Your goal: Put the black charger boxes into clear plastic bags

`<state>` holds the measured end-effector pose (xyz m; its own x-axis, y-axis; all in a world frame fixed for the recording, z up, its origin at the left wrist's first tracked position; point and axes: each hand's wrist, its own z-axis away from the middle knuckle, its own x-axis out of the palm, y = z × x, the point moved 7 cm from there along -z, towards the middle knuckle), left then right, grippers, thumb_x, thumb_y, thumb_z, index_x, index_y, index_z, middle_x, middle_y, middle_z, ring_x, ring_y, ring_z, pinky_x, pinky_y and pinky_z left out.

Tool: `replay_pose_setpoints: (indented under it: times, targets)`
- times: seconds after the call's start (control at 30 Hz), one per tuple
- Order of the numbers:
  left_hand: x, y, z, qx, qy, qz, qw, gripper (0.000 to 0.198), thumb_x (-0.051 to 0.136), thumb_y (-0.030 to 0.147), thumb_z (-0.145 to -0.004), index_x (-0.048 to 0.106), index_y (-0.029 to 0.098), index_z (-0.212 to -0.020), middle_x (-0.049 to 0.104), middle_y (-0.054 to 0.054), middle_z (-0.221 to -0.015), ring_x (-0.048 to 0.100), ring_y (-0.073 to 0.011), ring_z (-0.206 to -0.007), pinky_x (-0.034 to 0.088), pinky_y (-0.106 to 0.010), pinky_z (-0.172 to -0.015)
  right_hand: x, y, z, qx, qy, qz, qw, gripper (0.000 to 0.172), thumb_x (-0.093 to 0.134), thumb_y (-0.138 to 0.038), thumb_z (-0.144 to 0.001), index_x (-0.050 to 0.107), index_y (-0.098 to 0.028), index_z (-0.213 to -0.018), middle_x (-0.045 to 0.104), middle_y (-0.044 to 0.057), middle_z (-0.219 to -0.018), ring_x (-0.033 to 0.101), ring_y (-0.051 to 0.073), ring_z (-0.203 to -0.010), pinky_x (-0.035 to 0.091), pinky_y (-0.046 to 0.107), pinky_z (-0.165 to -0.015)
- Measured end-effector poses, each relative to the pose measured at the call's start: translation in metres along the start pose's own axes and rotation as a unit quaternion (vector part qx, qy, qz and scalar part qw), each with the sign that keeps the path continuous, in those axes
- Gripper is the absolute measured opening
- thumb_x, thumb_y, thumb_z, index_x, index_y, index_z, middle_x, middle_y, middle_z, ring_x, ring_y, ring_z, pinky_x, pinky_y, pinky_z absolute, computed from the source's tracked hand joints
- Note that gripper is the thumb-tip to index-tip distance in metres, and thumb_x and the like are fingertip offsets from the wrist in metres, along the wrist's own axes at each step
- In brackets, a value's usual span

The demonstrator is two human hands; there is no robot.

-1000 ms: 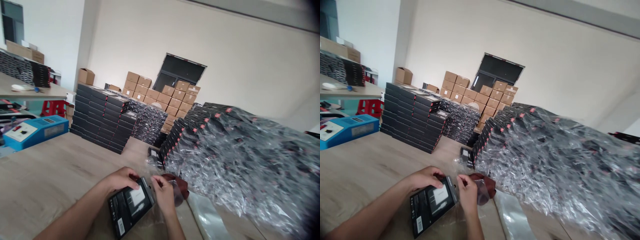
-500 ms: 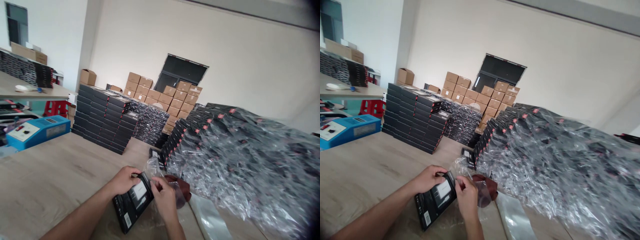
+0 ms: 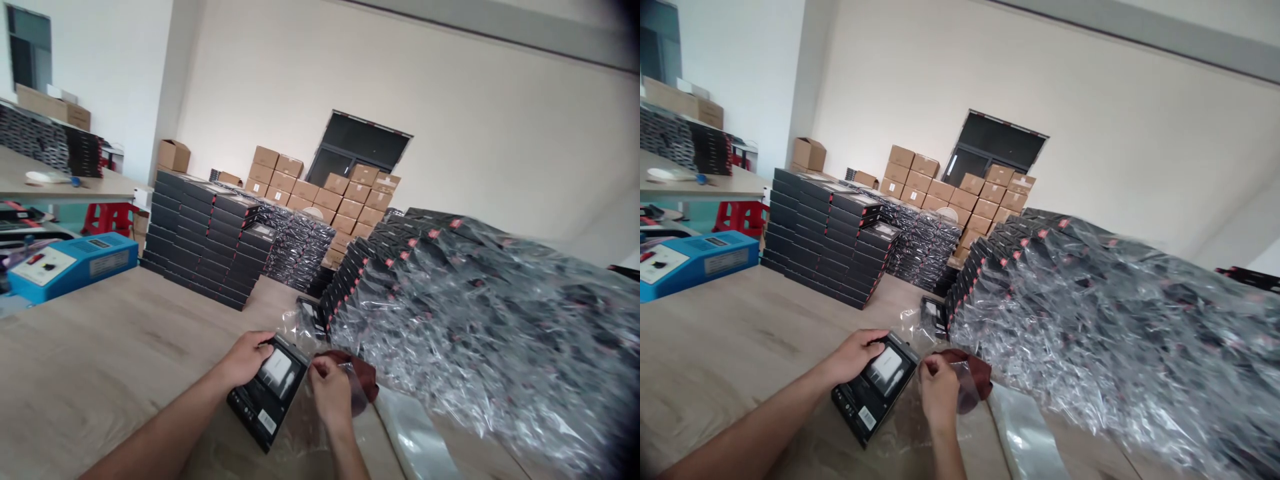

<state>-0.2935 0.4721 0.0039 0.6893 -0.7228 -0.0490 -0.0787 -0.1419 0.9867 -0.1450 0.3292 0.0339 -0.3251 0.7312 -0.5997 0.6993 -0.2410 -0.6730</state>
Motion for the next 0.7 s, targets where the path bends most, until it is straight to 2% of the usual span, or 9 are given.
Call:
replay_pose_setpoints:
  times: [0.17,0.27,0.4,0.57,0.7]
  targets:
    - [-0.001,0.002,0.000,-0.007,0.004,-0.013,1.000,0.047,0.051,0.023,-0.074,0.062,0.012,-0.118,0.065,-0.007,-0.116,0.060,-0.0234,-0.103,0.043,-0.034,-0.093,0.007,-0.005,0.003,-0.004,-0.016,-0.013,1.000,0.013,0.054,-0.029,-0.068,0.065,-0.022,-0.066,0.067,0.000,-0.059,0.061,0.018,-0.050,0.043,0.026,-0.048]
    - [0.001,0.006,0.000,0.013,-0.014,-0.013,1.000,0.042,0.049,0.021,-0.073,0.066,0.015,-0.112,0.070,-0.004,-0.106,0.061,-0.0217,-0.098,0.044,-0.031,-0.088,0.001,-0.011,0.004,-0.013,0.026,-0.018,0.999,0.015,0.055,-0.033,-0.071,0.064,-0.021,-0.068,0.067,0.000,-0.059,0.060,0.018,-0.051,0.044,0.026,-0.051]
    - [0.005,0.003,-0.001,0.008,-0.029,-0.003,1.000,0.040,0.047,0.023,-0.074,0.066,0.012,-0.107,0.071,-0.005,-0.093,0.062,-0.0210,-0.086,0.045,-0.029,-0.077,-0.005,-0.021,0.007,-0.050,0.065,-0.012,0.997,0.021,0.053,-0.037,-0.076,0.063,-0.019,-0.071,0.065,0.000,-0.062,0.060,0.016,-0.056,0.045,0.025,-0.058]
    - [0.002,-0.008,-0.004,-0.024,0.015,-0.004,1.000,0.034,0.051,0.027,-0.073,0.067,0.012,-0.100,0.070,-0.005,-0.088,0.061,-0.0193,-0.079,0.043,-0.028,-0.072,-0.007,-0.023,0.007,-0.069,0.076,-0.019,0.995,0.023,0.053,-0.039,-0.078,0.063,-0.019,-0.073,0.065,0.001,-0.066,0.060,0.016,-0.060,0.045,0.025,-0.063]
    - [0.004,-0.013,-0.008,0.000,0.021,-0.005,1.000,0.028,0.050,0.027,-0.073,0.067,0.011,-0.091,0.069,-0.007,-0.085,0.061,-0.0202,-0.079,0.044,-0.029,-0.073,-0.012,-0.021,0.004,-0.044,0.074,-0.059,0.995,0.025,0.055,-0.041,-0.078,0.064,-0.018,-0.073,0.065,0.001,-0.065,0.060,0.016,-0.060,0.046,0.025,-0.062]
